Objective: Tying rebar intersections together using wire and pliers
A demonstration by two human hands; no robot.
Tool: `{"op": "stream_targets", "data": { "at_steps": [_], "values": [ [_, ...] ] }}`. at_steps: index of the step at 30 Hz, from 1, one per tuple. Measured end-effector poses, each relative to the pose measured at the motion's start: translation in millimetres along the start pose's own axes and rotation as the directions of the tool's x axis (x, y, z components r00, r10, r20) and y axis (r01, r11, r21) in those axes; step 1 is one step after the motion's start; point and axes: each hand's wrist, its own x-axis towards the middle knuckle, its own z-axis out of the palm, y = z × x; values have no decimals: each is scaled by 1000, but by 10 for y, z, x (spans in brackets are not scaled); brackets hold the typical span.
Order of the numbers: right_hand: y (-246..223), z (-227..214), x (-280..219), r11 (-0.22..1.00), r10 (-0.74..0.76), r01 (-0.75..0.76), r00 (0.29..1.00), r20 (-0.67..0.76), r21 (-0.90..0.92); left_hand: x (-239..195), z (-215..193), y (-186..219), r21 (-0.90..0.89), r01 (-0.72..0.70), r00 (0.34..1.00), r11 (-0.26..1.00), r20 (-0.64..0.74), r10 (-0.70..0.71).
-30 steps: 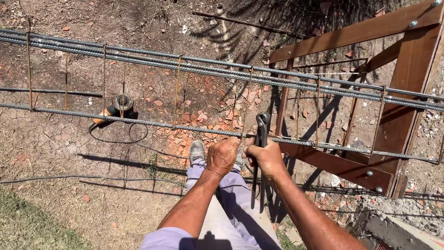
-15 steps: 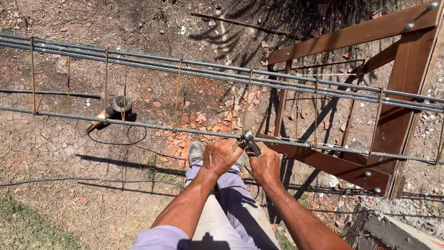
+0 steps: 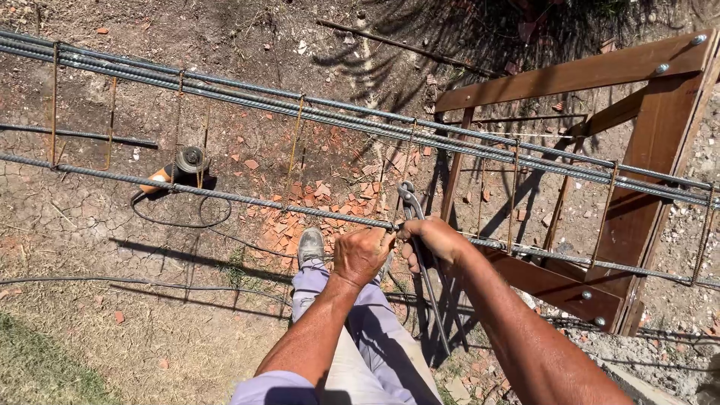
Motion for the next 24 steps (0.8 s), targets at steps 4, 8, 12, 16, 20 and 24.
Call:
{"op": "stream_targets", "data": {
  "at_steps": [4, 8, 12, 16, 20, 24],
  "values": [
    [6, 28, -24, 998, 25, -25, 1000, 0, 57, -126, 174, -117, 10, -29, 999, 1000, 15, 29],
    [128, 57, 38, 909, -77, 41, 994, 71, 416, -118, 188, -89, 37, 3, 999, 999, -32, -2],
    [-79, 212, -308, 654, -218, 158, 976, -16, 740, -105, 149, -37, -35, 32, 999, 999, 17, -32],
    [-56, 17, -309, 842, -150, 210, 976, -157, 498, -24, -7, 109, -31, 30, 999, 999, -31, -31],
    [30, -27, -298, 961, -57, 70, 997, -58, 267, -32, -92, 182, 11, 45, 998, 999, -49, -45],
    [-39, -43, -141, 989, 4, -8, 1000, 29, 145, -53, 10, 121, 15, 42, 996, 999, -83, -41]
  ]
}}
